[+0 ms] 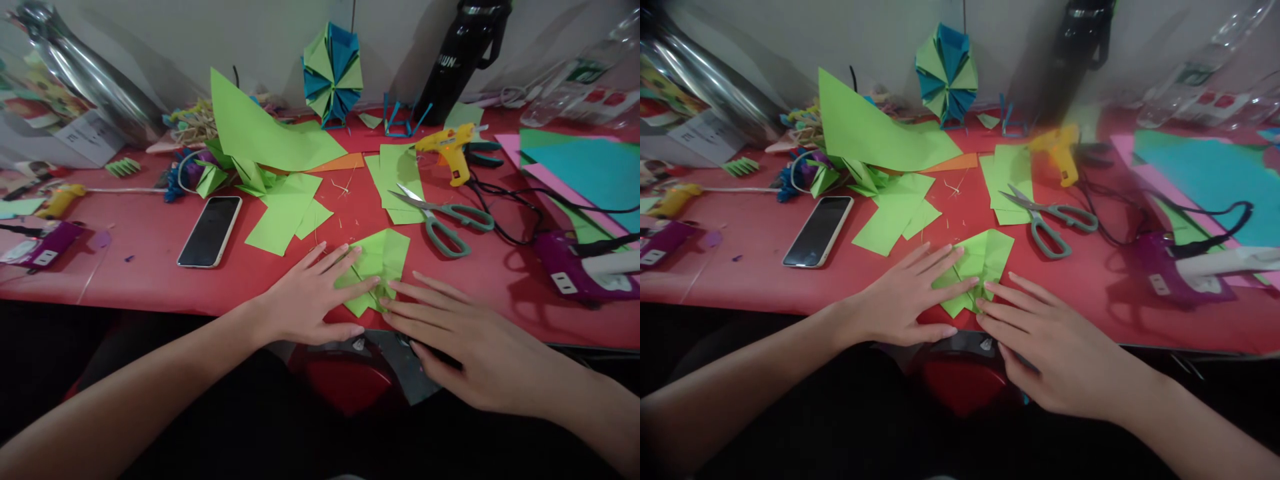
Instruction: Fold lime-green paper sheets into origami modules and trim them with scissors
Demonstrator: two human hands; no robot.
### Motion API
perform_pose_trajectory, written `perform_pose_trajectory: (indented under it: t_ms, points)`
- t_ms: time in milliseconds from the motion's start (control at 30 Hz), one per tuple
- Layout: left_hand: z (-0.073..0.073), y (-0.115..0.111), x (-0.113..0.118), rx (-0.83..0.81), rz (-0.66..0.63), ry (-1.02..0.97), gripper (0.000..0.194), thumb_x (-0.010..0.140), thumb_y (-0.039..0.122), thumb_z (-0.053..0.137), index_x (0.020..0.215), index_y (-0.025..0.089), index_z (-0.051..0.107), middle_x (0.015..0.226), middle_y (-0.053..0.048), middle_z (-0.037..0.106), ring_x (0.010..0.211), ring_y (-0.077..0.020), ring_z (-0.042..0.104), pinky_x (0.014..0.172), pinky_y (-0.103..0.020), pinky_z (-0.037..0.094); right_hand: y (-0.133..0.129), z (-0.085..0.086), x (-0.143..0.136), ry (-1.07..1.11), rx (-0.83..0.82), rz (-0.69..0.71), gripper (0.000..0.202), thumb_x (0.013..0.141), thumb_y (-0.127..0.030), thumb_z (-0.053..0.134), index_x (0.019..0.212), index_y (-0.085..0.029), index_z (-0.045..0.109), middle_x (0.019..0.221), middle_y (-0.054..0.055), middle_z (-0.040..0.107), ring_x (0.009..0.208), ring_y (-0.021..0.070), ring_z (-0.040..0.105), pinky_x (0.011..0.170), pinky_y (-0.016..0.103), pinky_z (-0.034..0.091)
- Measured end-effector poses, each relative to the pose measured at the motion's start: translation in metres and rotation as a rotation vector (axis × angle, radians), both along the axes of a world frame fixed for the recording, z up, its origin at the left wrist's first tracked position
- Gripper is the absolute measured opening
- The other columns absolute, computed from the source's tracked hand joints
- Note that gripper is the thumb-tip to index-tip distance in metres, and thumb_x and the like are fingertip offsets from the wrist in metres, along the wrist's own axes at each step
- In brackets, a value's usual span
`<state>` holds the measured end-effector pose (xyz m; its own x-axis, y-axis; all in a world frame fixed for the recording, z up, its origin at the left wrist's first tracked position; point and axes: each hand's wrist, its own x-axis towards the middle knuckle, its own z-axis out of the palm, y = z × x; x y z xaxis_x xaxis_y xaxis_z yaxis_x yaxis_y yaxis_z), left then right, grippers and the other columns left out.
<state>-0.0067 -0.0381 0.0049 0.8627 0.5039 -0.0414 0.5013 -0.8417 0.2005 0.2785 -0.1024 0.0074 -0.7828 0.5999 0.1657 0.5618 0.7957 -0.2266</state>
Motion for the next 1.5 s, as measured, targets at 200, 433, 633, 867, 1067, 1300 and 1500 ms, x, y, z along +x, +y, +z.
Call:
perform_pose_trajectory:
  t_ms: [200,433,633,867,1067,1300,1500]
  points:
    - [0.0,0.003,-0.001,-0.042,-0.034,-0.014,0.077,0.096,0.071,0.048,0.161,0.033,0.035,0.174,-0.017,0.008,0.16,-0.0418,0.011,0.125,-0.067,0.013,0.007,-0.005,-0.005,0.049,-0.074,-0.165,0.065,0.095,-0.017,0.05,0.158,-0.016,0.037,0.166,0.011,0.039,0.154,0.0268,0.036,0.12,0.052,0.044]
    - [0.003,0.005,-0.003,-0.115,-0.054,-0.038,0.073,0.094,0.065,0.055,0.157,0.028,0.043,0.173,-0.017,0.005,0.16,-0.0421,0.006,0.126,-0.067,0.011,0.016,-0.001,-0.018,-0.043,-0.139,-0.109,0.065,0.101,-0.023,0.045,0.163,-0.014,0.028,0.166,0.013,0.038,0.155,0.0287,0.035,0.121,0.057,0.039]
    - [0.006,0.007,-0.005,-0.13,0.007,-0.022,0.088,0.097,0.059,0.048,0.161,0.003,0.024,0.171,-0.021,0.017,0.161,-0.0318,0.01,0.131,-0.054,0.007,0.02,0.003,-0.026,-0.043,-0.125,-0.161,0.056,0.102,-0.026,0.043,0.157,-0.014,0.042,0.16,0.014,0.049,0.147,0.0299,0.046,0.116,0.055,0.044]
    - [0.002,0.008,-0.004,-0.091,-0.008,-0.011,0.091,0.1,0.063,0.041,0.163,0.002,0.018,0.171,-0.02,0.017,0.161,-0.0294,0.013,0.131,-0.051,0.005,0.027,0.002,-0.043,-0.059,-0.048,-0.165,0.052,0.099,-0.029,0.046,0.146,-0.009,0.055,0.158,0.018,0.049,0.149,0.0335,0.041,0.119,0.056,0.039]
    - [0.002,0.006,-0.004,-0.05,0.001,-0.024,0.079,0.104,0.055,0.038,0.164,0.008,0.018,0.171,-0.017,0.018,0.161,-0.0277,0.014,0.131,-0.051,0.006,0.017,-0.003,-0.038,-0.088,-0.036,-0.109,0.056,0.103,-0.028,0.043,0.155,-0.007,0.044,0.163,0.017,0.043,0.152,0.0311,0.038,0.124,0.055,0.036]
    - [0.001,0.005,-0.004,-0.039,0.016,0.006,0.069,0.105,0.054,0.04,0.163,0.021,0.028,0.172,-0.013,0.016,0.161,-0.0298,0.014,0.13,-0.056,0.008,0.0,-0.006,-0.015,-0.081,-0.028,-0.043,0.056,0.101,-0.024,0.047,0.156,-0.011,0.044,0.159,0.012,0.048,0.15,0.0294,0.043,0.122,0.058,0.038]
    - [0.002,0.006,-0.005,-0.037,-0.016,-0.011,0.062,0.103,0.052,0.046,0.161,0.033,0.035,0.174,-0.01,0.013,0.16,-0.0343,0.015,0.127,-0.061,0.013,-0.003,-0.005,-0.004,-0.076,0.024,0.004,0.054,0.098,-0.018,0.05,0.151,-0.013,0.052,0.157,0.008,0.051,0.148,0.0296,0.046,0.122,0.056,0.04]
